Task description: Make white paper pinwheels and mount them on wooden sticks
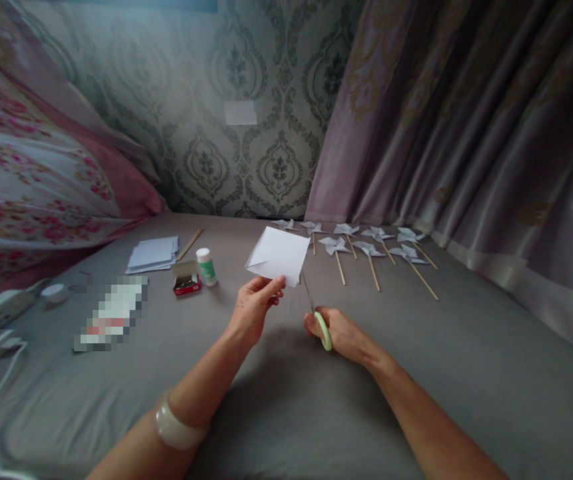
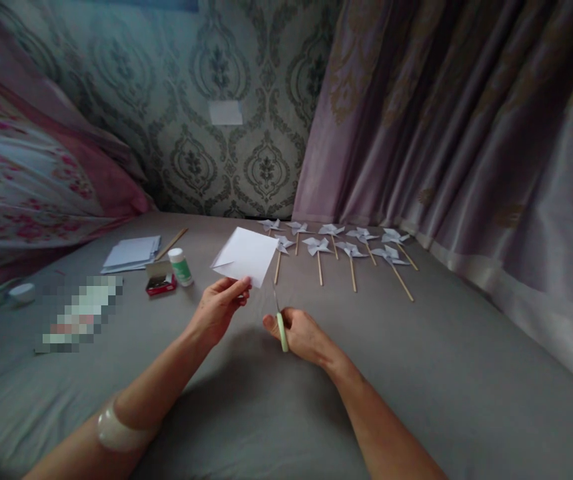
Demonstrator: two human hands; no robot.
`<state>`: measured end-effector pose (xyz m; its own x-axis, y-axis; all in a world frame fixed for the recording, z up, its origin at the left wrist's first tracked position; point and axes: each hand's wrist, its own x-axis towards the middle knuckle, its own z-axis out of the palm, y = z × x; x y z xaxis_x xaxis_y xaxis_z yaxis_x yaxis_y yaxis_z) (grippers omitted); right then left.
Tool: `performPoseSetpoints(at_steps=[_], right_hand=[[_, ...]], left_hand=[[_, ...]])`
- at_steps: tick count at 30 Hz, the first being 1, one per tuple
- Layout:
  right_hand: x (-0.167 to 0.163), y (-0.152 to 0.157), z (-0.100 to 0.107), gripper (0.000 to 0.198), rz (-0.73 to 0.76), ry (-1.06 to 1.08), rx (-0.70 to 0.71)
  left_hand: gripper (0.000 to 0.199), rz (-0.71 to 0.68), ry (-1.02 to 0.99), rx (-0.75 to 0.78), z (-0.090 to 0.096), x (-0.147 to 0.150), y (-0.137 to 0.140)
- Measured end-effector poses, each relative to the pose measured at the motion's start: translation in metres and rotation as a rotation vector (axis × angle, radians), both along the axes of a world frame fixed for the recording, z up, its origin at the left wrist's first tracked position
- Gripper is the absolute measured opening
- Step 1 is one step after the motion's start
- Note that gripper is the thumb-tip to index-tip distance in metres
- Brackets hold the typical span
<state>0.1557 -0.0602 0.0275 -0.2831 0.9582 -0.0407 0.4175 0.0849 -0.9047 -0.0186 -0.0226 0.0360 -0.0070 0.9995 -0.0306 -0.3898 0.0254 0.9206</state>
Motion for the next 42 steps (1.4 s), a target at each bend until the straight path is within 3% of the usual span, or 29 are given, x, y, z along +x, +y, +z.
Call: performPoseSetpoints(at_steps=[6,20,42], right_hand=[[-0.004,-0.0041,-0.0051,0.051,0.094,-0.032,-0.006],[-0.0103,-0.0059,-0.0039,0.054,-0.035,0.0,-0.058],[-0.0098,-0.0048,-0.004,0.053,-0.082,-0.012,-0.061]], left_hand=[[0.033,-0.029,-0.04,-0.005,-0.0023,0.0024,-0.0015],[0.035,-0.034,-0.073,-0.049,-0.0045,0.0056,-0.0046],[0.037,-0.024,-0.125,-0.069,-0.0016,0.0064,-0.0053]])
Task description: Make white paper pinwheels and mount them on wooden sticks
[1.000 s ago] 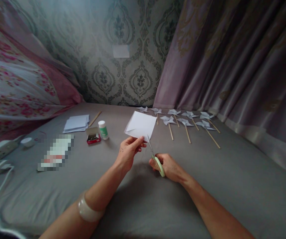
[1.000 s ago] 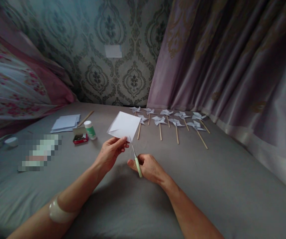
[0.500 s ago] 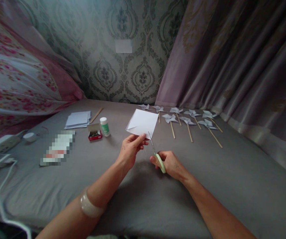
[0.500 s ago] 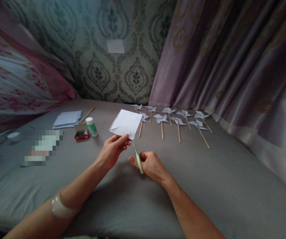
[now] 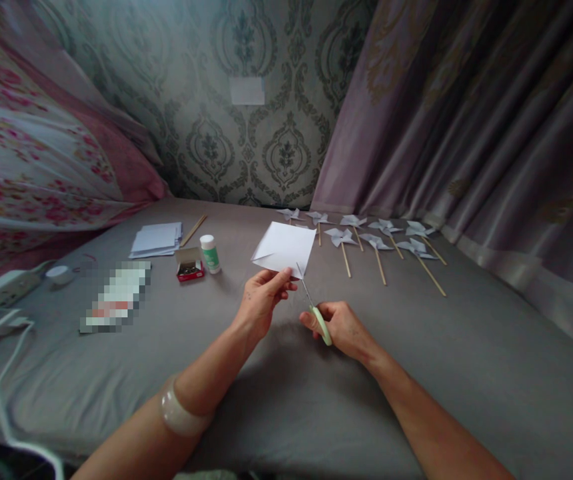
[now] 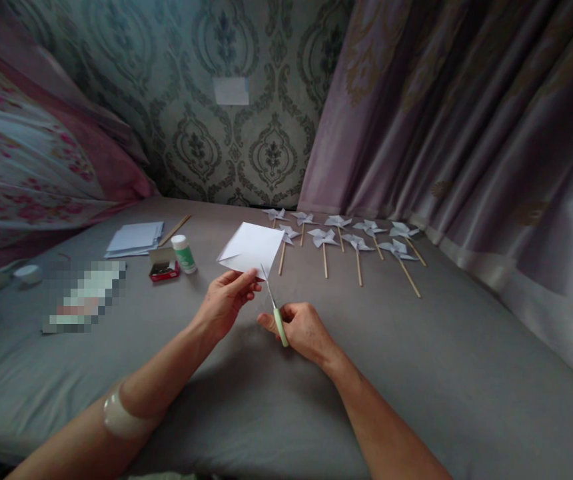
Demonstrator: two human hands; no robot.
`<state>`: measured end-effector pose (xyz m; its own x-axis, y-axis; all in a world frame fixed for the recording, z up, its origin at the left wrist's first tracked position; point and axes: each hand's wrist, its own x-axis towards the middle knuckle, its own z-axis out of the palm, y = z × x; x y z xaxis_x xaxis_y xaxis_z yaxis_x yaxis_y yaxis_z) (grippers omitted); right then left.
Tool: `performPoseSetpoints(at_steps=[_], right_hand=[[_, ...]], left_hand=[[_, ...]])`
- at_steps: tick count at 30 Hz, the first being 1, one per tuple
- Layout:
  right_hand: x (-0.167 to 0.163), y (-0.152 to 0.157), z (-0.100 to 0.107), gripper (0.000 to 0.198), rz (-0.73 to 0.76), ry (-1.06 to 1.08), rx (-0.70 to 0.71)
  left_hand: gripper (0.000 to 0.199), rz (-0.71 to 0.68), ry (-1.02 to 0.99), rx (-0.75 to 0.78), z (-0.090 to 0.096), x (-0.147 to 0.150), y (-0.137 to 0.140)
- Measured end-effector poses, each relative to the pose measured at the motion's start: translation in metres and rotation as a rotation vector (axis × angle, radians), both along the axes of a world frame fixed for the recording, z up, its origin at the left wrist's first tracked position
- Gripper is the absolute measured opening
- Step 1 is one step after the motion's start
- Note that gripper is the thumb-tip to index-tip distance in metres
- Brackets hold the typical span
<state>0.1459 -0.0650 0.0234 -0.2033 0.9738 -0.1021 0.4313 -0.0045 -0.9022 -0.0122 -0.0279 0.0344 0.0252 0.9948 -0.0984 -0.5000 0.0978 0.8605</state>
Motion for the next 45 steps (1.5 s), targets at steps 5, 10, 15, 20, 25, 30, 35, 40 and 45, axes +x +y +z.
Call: performPoseSetpoints(at_steps=[5,10,15,20,25,30,35,40,45], right_hand=[[-0.0004,-0.0002,-0.0002,0.053,-0.019,0.001,-0.002],[-0.0014,-0.0008,0.0003,0.051,-0.026,0.0,0.002],[-0.0014,-0.0013,0.0005,0.048,-0.038,-0.014,0.008],[-0.0015,-0.0008,-0.0008,0.046,-0.044,-0.028,0.025],[-0.0022,-0.0005,-0.0021,0.047,-0.066,-0.02,0.03],[-0.0032,-0.0011,-0.0004,0.048,-0.069,-0.028,0.027],[-0.0042,-0.0015,0.0012,0.048,-0.077,-0.036,0.023],[-0.0044,-0.0011,0.0014,0.047,-0.086,-0.009,0.0],[-0.0038,0.0001,0.0,0.048,-0.091,0.005,0.026]], left_hand=[[0.037,0.004,0.0,-0.006,0.0014,0.0004,-0.0003],[0.034,0.022,0.019,0.008,-0.0006,-0.0005,0.0004],[0.034,0.035,0.042,0.022,-0.0027,-0.0008,0.0013],[0.035,0.051,0.054,0.025,-0.0016,-0.0002,0.0007],[0.034,0.045,0.056,0.034,-0.0015,-0.0002,0.0003],[0.032,0.036,0.054,0.044,-0.0004,-0.0002,-0.001],[0.033,0.042,0.055,0.051,-0.0007,-0.0004,-0.0008],[0.03,0.036,0.074,0.061,-0.0046,-0.0003,0.0002],[0.029,0.011,0.098,0.063,-0.0047,0.0015,-0.002]])
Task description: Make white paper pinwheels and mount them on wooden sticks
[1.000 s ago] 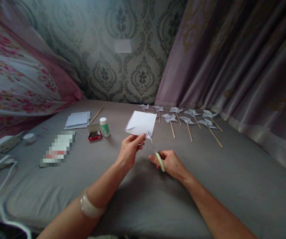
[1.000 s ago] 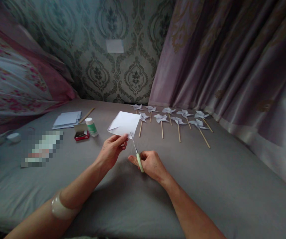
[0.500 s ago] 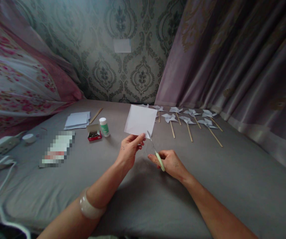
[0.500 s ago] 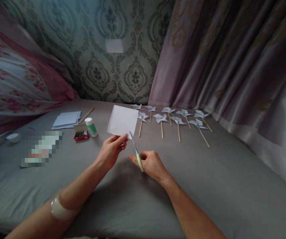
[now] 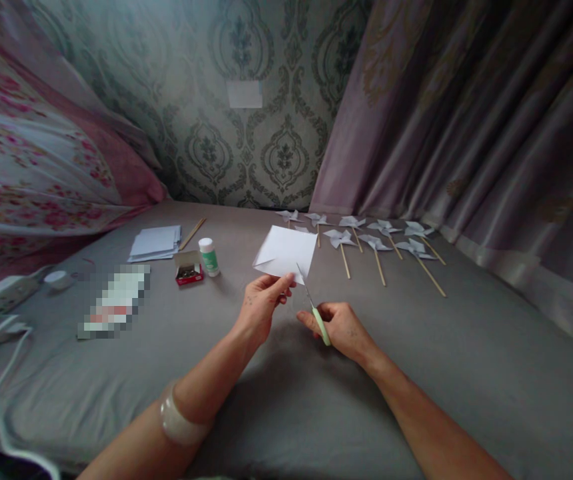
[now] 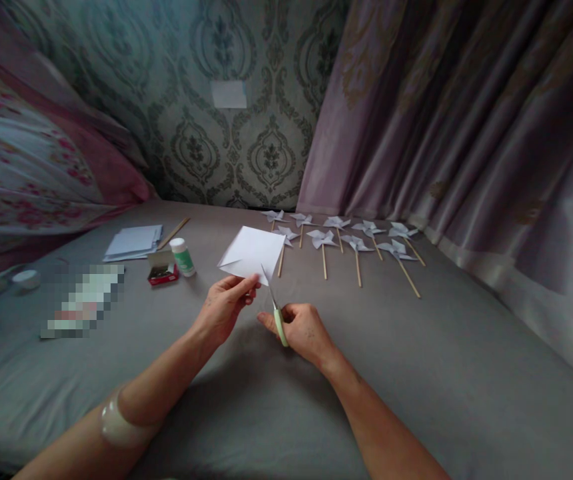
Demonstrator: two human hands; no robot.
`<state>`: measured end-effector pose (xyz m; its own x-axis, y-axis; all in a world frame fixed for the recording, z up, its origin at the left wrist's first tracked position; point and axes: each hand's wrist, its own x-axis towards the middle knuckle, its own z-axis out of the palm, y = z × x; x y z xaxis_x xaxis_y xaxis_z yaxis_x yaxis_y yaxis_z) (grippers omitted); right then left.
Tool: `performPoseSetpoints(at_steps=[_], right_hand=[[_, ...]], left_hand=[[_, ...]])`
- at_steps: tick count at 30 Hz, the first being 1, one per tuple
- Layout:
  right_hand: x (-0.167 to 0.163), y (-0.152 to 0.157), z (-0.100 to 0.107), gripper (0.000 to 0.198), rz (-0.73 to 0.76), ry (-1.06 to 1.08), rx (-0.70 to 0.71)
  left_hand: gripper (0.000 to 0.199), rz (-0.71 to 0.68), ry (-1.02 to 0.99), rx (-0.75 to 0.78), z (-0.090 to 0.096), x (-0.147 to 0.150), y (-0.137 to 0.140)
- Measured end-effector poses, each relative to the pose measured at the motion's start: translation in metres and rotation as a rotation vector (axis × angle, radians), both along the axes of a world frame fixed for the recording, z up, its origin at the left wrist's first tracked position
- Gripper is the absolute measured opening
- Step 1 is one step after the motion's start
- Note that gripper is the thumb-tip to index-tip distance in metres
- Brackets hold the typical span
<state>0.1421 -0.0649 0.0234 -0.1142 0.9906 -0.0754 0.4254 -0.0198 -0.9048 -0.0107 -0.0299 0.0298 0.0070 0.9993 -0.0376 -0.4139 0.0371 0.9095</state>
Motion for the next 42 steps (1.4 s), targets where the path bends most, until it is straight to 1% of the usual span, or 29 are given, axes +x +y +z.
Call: performPoseSetpoints(at_steps=[7,28,33,42], right_hand=[[0.0007,0.001,-0.0034,0.05,-0.006,-0.01,0.042],[-0.0037,-0.0007,-0.0008,0.05,-0.063,-0.026,0.033],[-0.0035,-0.0005,-0.0004,0.051,-0.052,-0.012,0.022],[-0.0023,0.0013,-0.0045,0.051,-0.052,0.001,0.052]], left_hand=[[0.03,-0.008,-0.005,-0.019,0.0025,0.0015,-0.0025],[0.03,-0.005,0.001,-0.006,0.0002,0.0013,-0.0011],[0.03,-0.015,0.002,-0.005,0.0006,0.0017,-0.0019],[0.029,-0.03,-0.015,-0.003,0.0013,0.0032,-0.004]])
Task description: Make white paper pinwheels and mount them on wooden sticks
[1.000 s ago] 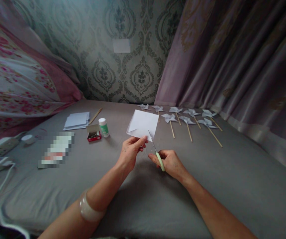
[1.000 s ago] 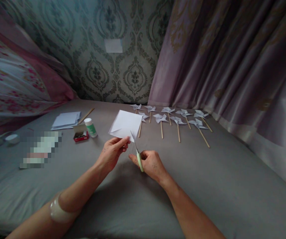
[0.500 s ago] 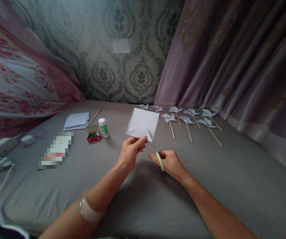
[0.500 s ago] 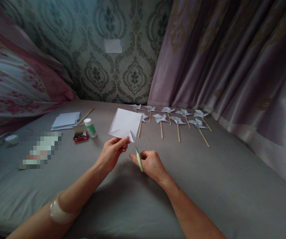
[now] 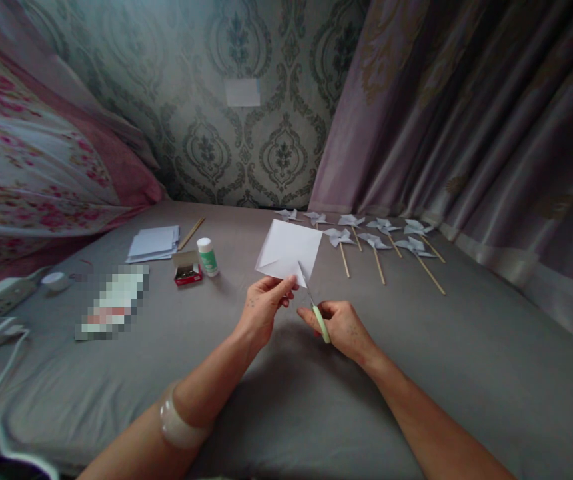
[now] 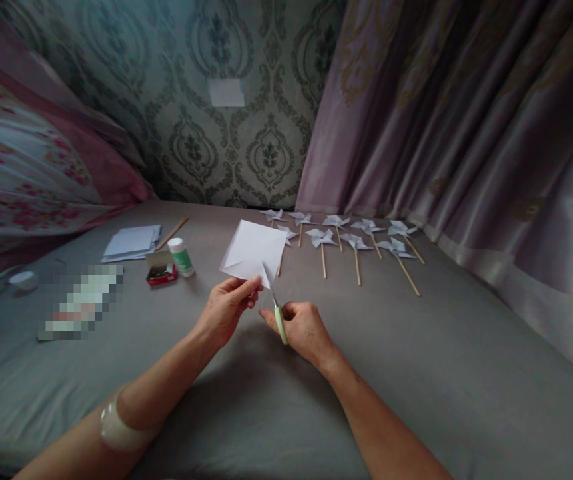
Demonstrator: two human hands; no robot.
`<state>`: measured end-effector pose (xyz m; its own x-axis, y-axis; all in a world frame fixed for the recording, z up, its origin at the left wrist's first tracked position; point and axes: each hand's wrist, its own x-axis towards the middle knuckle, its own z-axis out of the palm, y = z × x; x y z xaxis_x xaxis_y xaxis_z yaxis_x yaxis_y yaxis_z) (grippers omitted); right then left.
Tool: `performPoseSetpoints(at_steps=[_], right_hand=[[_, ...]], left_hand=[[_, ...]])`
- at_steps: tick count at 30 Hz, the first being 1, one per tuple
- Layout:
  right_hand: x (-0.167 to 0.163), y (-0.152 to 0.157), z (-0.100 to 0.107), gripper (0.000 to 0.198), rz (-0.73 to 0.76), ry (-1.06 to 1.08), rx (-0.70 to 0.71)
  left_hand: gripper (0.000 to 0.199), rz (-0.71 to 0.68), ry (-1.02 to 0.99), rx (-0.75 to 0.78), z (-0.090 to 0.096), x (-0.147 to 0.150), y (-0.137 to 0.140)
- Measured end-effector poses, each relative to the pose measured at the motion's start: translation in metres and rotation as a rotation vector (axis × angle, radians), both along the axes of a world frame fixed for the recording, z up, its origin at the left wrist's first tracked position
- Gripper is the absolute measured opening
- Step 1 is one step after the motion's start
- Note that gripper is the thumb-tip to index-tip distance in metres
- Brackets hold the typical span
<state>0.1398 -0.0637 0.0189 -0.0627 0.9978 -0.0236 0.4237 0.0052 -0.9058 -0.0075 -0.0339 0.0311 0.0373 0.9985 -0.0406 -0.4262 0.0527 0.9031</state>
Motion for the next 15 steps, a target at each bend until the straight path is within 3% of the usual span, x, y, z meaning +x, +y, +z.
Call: performPoseSetpoints(at_steps=[15], right_hand=[[-0.0017,-0.0008,0.0032,0.051,-0.021,0.016,-0.015]], left_hand=[[0.029,0.006,-0.013,0.003,-0.0003,0.0005,0.0001]])
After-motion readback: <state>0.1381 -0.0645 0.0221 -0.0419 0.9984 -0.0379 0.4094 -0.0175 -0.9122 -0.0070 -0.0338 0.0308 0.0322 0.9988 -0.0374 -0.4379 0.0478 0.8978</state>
